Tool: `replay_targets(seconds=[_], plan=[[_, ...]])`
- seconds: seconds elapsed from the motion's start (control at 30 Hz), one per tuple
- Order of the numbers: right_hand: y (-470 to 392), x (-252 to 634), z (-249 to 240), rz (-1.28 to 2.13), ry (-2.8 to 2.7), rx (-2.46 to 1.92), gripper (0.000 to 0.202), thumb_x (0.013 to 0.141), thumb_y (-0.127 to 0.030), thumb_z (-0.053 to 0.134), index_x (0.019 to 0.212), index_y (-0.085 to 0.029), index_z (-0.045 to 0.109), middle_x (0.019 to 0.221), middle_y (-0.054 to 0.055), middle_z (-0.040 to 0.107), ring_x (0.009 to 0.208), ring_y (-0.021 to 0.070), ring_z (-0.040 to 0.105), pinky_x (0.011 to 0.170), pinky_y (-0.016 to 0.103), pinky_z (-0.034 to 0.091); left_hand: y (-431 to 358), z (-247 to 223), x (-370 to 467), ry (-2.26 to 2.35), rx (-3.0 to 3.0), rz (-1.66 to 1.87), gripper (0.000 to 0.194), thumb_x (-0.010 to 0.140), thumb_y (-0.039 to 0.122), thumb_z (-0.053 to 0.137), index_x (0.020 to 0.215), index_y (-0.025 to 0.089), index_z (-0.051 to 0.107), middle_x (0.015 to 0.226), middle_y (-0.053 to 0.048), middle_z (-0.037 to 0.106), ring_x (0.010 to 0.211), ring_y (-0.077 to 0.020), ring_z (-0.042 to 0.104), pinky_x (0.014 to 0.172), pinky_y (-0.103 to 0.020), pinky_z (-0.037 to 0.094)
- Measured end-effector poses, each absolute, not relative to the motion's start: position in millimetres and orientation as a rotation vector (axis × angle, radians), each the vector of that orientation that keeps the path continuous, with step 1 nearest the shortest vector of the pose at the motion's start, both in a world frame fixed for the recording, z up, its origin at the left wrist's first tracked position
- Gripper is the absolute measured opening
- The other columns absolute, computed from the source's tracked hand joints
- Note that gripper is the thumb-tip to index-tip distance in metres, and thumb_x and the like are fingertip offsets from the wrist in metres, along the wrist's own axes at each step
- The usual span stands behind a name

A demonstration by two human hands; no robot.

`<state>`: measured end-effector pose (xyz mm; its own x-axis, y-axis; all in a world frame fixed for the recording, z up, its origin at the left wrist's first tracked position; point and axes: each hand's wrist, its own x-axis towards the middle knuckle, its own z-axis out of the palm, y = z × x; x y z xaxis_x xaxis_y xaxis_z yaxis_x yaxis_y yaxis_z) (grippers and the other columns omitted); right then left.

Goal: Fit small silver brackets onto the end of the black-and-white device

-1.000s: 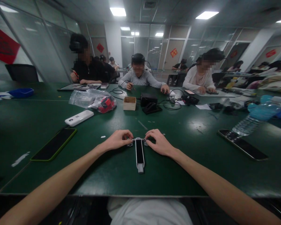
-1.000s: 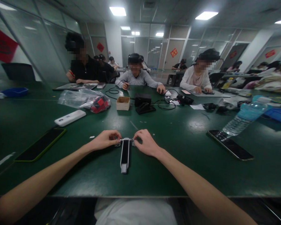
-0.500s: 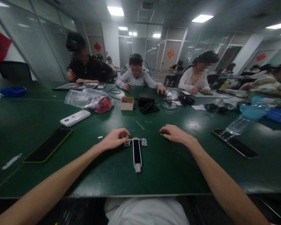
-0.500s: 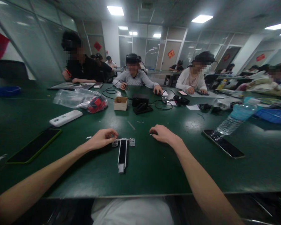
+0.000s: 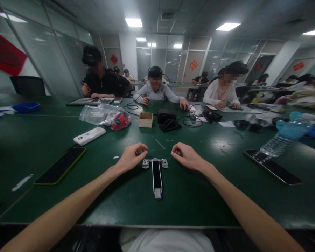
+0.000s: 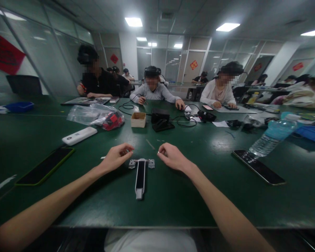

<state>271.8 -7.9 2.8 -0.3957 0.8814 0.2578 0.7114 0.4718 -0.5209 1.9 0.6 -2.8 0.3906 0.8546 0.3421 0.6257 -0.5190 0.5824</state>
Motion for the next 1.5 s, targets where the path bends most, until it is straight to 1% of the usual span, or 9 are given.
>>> replay_targets(seconds=[0.23, 0.37, 0.57, 0.77, 0.9, 1.0, 1.1, 1.27, 1.5], plan=[[-30.1, 221.2, 10.5, 0.757, -2.087, -1.143, 0.015, 0.085, -0.03, 0.052, 0.088, -0.016, 0.059, 0.08, 0.002, 0.059, 0.069, 0.0122, 0.052, 0.062, 0.025, 0.042, -10.1, -5.5, 10.9, 1.073, 2.551, 0.877, 0.019, 0.084, 0.032, 0.058, 0.098, 0.019, 0.06, 0.086, -0.001, 0.061, 0.064, -0.0108, 0.054, 0.066, -0.023, 0.046], [-29.3, 215.8, 9.4, 0.831, -2.118, -1.086, 0.014, 0.084, -0.028, 0.054, 0.086, -0.015, 0.059, 0.079, 0.001, 0.059, 0.07, 0.012, 0.052, 0.063, 0.024, 0.041, -14.3, -8.9, 15.8, 0.958, 2.615, 0.878, 0.016, 0.088, 0.031, 0.054, 0.098, 0.019, 0.06, 0.09, -0.003, 0.06, 0.07, -0.0111, 0.056, 0.069, -0.022, 0.046], [-21.9, 215.8, -1.5, 0.907, -2.126, -1.085, 0.018, 0.083, -0.032, 0.055, 0.087, -0.016, 0.062, 0.079, 0.001, 0.062, 0.07, 0.0124, 0.054, 0.063, 0.024, 0.042, -17.0, -8.8, 18.7, 1.001, 2.633, 0.827, 0.015, 0.089, 0.028, 0.05, 0.093, 0.019, 0.062, 0.091, -0.005, 0.062, 0.079, -0.0139, 0.058, 0.073, -0.023, 0.046], [-22.2, 217.9, 1.8, 0.868, -2.122, -1.083, 0.022, 0.082, -0.037, 0.058, 0.088, -0.016, 0.063, 0.08, 0.001, 0.063, 0.07, 0.0125, 0.055, 0.063, 0.025, 0.043, -16.2, -0.6, 16.5, 1.102, 2.582, 0.812, 0.011, 0.081, 0.023, 0.057, 0.09, 0.019, 0.063, 0.084, -0.002, 0.062, 0.068, -0.0118, 0.057, 0.068, -0.022, 0.045], [-20.2, 230.5, 2.7, 0.687, -2.163, -1.155, 0.021, 0.082, -0.036, 0.057, 0.088, -0.017, 0.064, 0.084, 0.003, 0.063, 0.073, 0.0138, 0.055, 0.064, 0.026, 0.043, -8.7, 8.3, 5.1, 1.207, 2.506, 0.652, 0.01, 0.076, 0.022, 0.06, 0.084, 0.018, 0.064, 0.072, 0.001, 0.061, 0.061, -0.0114, 0.055, 0.06, -0.021, 0.042], [-16.7, 243.3, -4.9, 0.62, -2.188, -1.243, 0.02, 0.082, -0.034, 0.056, 0.087, -0.017, 0.064, 0.085, 0.003, 0.062, 0.074, 0.0147, 0.055, 0.063, 0.028, 0.044, -2.7, 10.6, -3.2, 1.259, 2.405, 0.568, 0.011, 0.074, 0.024, 0.061, 0.082, 0.017, 0.064, 0.065, 0.003, 0.061, 0.058, -0.0118, 0.056, 0.058, -0.02, 0.041], [-14.3, 250.9, -13.5, 0.656, -2.212, -1.291, 0.022, 0.083, -0.036, 0.055, 0.09, -0.017, 0.064, 0.087, 0.004, 0.061, 0.074, 0.015, 0.054, 0.062, 0.028, 0.044, 0.6, 8.4, -6.9, 1.219, 2.335, 0.517, 0.014, 0.075, 0.028, 0.062, 0.082, 0.017, 0.065, 0.067, 0.002, 0.063, 0.061, -0.0127, 0.057, 0.06, -0.02, 0.042], [-14.6, 249.8, -16.4, 0.638, -2.249, -1.257, 0.02, 0.083, -0.033, 0.054, 0.09, -0.017, 0.064, 0.087, 0.004, 0.061, 0.076, 0.0155, 0.055, 0.066, 0.029, 0.045, 2.9, 4.1, -6.3, 1.193, 2.339, 0.441, 0.017, 0.076, 0.032, 0.062, 0.083, 0.018, 0.069, 0.071, 0.001, 0.066, 0.065, -0.0139, 0.058, 0.06, -0.021, 0.04], [-14.7, 247.3, -18.6, 0.597, -2.264, -1.187, 0.017, 0.082, -0.032, 0.057, 0.089, -0.017, 0.063, 0.085, 0.003, 0.061, 0.076, 0.0149, 0.055, 0.068, 0.029, 0.045, 5.2, 2.1, -5.5, 1.171, 2.26, 0.449, 0.019, 0.077, 0.032, 0.062, 0.084, 0.017, 0.072, 0.074, 0.0, 0.07, 0.065, -0.0139, 0.06, 0.061, -0.02, 0.041]])
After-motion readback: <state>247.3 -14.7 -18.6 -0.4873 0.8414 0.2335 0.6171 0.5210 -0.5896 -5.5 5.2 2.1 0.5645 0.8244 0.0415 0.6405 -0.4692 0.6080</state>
